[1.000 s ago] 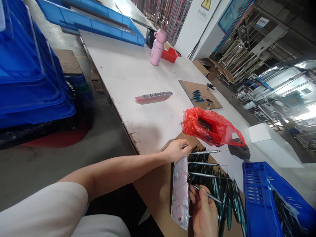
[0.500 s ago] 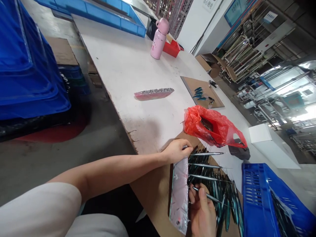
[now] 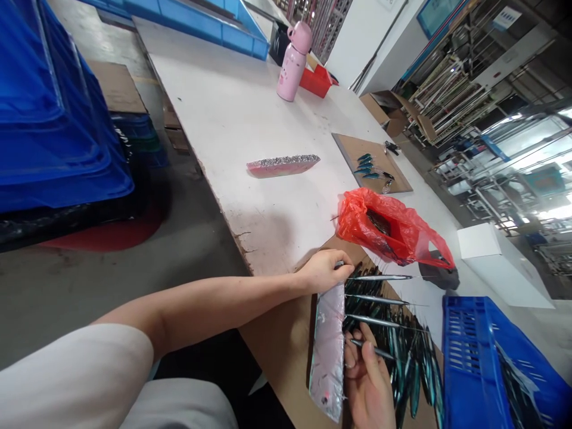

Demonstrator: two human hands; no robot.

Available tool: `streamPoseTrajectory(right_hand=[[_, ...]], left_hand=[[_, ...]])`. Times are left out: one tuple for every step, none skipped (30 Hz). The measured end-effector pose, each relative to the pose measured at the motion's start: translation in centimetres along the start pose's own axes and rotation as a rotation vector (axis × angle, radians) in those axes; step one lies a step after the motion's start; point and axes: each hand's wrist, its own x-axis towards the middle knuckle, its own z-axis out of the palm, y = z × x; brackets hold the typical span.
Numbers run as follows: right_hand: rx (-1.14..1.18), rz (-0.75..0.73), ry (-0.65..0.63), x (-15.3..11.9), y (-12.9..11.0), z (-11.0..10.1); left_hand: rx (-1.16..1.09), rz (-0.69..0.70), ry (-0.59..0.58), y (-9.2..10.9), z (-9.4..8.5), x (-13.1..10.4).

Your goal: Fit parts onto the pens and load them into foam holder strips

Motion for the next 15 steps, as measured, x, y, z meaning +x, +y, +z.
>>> streamPoseTrajectory(right_hand=[[-0.001,-0.004,-0.006,0.0,0.01,-0.03],[0.0,-0.009,-0.013,-0.01,0.01,-0.03],[0.0,-0.013,-0.022,-0.01,0.01,-0.01],[-0.002,-0.015,-0.032,-0.02,0.0,0.02],[-0.006,-0.017,-0.036,-0.03,0.0,0.05],[-0.012,-0.017,-0.037,-0.03,0.0,0.09],[-0.017,-0.017,-0.033,-0.03,0.01,0.13],[-0.021,-0.018,-0.026,-0.03,0.03,0.15],[-0.025,-0.02,-0.017,-0.02,0.05,0.16],[-0.026,-0.024,-0.012,-0.02,0.09,0.16],[-0.028,-0.027,-0.011,-0.01,0.13,0.15],[-0.029,-0.032,-0.014,0.01,0.17,0.12],[-0.031,-0.037,-0.018,0.03,0.22,0.09],[-0.034,-0.041,-0.022,0.06,0.27,0.05],[-0.038,-0.045,-0.023,0.09,0.32,0.0]], left_hand=[[-0.003,0.0,0.001,-0.03,0.01,0.0],[-0.006,0.002,0.002,-0.05,0.02,0.0],[-0.008,0.004,0.0,-0.05,0.01,0.0],[-0.01,0.007,-0.003,-0.04,-0.02,-0.01],[-0.012,0.009,-0.007,-0.01,-0.06,-0.02],[-0.014,0.01,-0.011,0.03,-0.1,-0.02],[-0.015,0.009,-0.013,0.09,-0.14,-0.03],[-0.013,0.006,-0.016,0.14,-0.18,-0.03],[-0.01,0.003,-0.018,0.19,-0.21,-0.03],[-0.007,0.001,-0.019,0.23,-0.22,-0.03],[-0.004,-0.001,-0.02,0.27,-0.24,-0.03],[-0.002,-0.001,-0.022,0.29,-0.24,-0.02],[-0.001,-0.002,-0.022,0.3,-0.24,-0.02],[-0.002,-0.004,-0.024,0.3,-0.24,-0.02],[-0.003,-0.006,-0.024,0.3,-0.24,-0.02]])
